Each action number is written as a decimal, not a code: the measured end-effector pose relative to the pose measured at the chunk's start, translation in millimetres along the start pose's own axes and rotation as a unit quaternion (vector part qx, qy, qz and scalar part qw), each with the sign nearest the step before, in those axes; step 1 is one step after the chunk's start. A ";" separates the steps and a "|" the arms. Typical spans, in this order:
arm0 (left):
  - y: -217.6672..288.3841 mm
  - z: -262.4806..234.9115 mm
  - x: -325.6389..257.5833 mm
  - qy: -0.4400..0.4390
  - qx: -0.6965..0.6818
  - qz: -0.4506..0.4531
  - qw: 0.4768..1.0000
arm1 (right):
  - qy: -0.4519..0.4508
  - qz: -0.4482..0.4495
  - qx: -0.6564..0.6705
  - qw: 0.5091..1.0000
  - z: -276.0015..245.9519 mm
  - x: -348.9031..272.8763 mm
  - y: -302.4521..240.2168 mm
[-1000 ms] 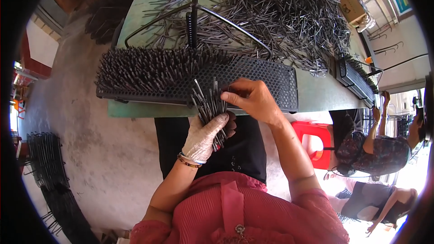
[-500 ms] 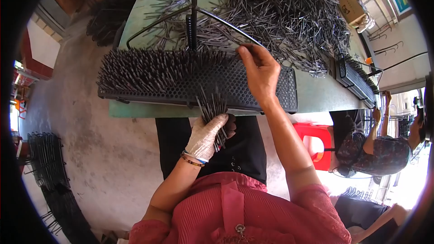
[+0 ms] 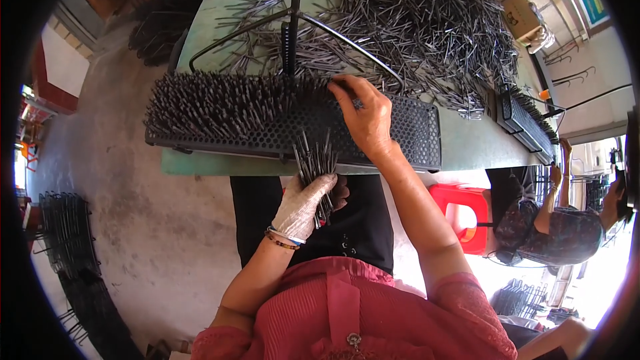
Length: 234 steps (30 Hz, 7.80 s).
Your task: Inserting small black metal rods into a perforated metal template on a workbench to assemble a grid.
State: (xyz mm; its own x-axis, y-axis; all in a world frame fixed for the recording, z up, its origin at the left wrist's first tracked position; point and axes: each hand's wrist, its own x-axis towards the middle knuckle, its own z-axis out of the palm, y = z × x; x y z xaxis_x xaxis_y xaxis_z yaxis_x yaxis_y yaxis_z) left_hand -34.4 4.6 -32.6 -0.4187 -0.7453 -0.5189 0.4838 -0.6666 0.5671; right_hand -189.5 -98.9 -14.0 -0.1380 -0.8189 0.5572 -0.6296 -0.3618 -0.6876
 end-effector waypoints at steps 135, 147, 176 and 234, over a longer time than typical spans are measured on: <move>5.1 6.1 -0.8 0.033 -0.076 0.058 0.995 | -0.268 0.265 0.163 0.912 -45.0 -31.3 -27.4; 0.4 -5.3 -4.7 0.023 0.000 0.035 0.999 | -0.068 0.040 0.051 0.996 -10.4 21.8 -21.7; 5.8 -13.9 -5.0 -0.014 0.046 0.007 0.999 | -0.076 -0.130 -0.046 0.988 10.3 7.3 1.4; 10.9 -5.3 -3.3 -0.058 0.016 -0.024 0.998 | -0.028 0.099 0.044 0.994 -24.9 12.5 -2.6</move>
State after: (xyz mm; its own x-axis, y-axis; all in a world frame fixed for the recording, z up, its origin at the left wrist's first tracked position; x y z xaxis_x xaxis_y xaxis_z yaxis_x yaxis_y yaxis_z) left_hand -23.7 -0.1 -28.1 -0.5284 -0.7077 -0.4690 0.4364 -0.7003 0.5649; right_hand -208.6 -97.1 6.3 -0.2085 -0.9006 0.3814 -0.5250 -0.2259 -0.8206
